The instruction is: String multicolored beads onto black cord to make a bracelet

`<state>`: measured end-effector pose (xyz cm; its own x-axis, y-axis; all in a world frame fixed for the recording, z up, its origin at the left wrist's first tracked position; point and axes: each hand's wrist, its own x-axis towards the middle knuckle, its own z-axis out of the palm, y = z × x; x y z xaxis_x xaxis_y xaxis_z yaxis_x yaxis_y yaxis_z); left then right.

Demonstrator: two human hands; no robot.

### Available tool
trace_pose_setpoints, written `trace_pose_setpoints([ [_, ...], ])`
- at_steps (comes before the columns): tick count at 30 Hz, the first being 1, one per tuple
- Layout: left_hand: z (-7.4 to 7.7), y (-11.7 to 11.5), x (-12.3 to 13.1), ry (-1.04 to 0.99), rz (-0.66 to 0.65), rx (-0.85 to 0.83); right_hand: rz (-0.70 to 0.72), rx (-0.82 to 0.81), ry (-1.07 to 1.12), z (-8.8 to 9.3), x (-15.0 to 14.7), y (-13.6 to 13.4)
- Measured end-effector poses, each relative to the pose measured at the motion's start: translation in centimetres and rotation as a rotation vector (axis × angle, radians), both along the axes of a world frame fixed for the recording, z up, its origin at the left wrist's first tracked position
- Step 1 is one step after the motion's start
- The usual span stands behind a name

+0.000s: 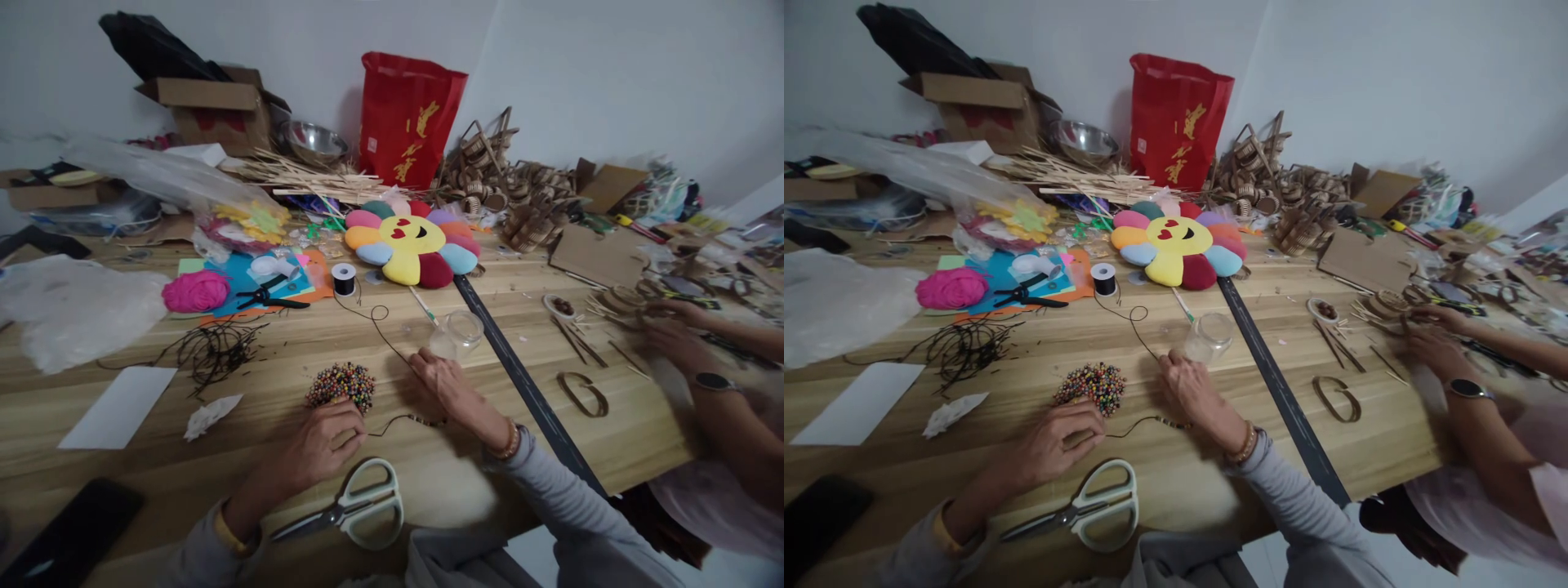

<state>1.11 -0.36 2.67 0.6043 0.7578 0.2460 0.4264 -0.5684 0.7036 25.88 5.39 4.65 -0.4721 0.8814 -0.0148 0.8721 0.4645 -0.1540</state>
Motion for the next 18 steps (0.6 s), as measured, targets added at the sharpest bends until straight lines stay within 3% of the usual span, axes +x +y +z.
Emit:
trace_pose_setpoints([
  [3, 0.8, -0.4, -0.6, -0.081, 0.014, -0.061, -0.025, 0.049, -0.117, -1.4, 0.1, 0.7],
  [8, 1.4, -0.5, -1.2, -0.357, 0.039, -0.34, 0.046, 0.107, -0.041, -3.1, 0.3, 1.0],
  [11, 1.0, -0.3, -0.9, -0.588, 0.033, -0.559, 0.033, -0.039, 0.1, -2.7, 0.2, 1.7],
  [13, 0.7, -0.2, -0.3, -0.698, 0.111, -0.657, 0.009, -0.186, 0.253, -2.5, 0.1, 2.2],
  [16, 0.5, 0.1, 1.2, -0.681, 0.296, -0.716, -0.03, -0.405, 0.578, -2.7, 0.0, 2.8],
  [18, 0.5, 0.6, 2.4, -0.63, 0.349, -0.757, -0.068, -0.529, 0.797, -3.3, -0.1, 2.9],
])
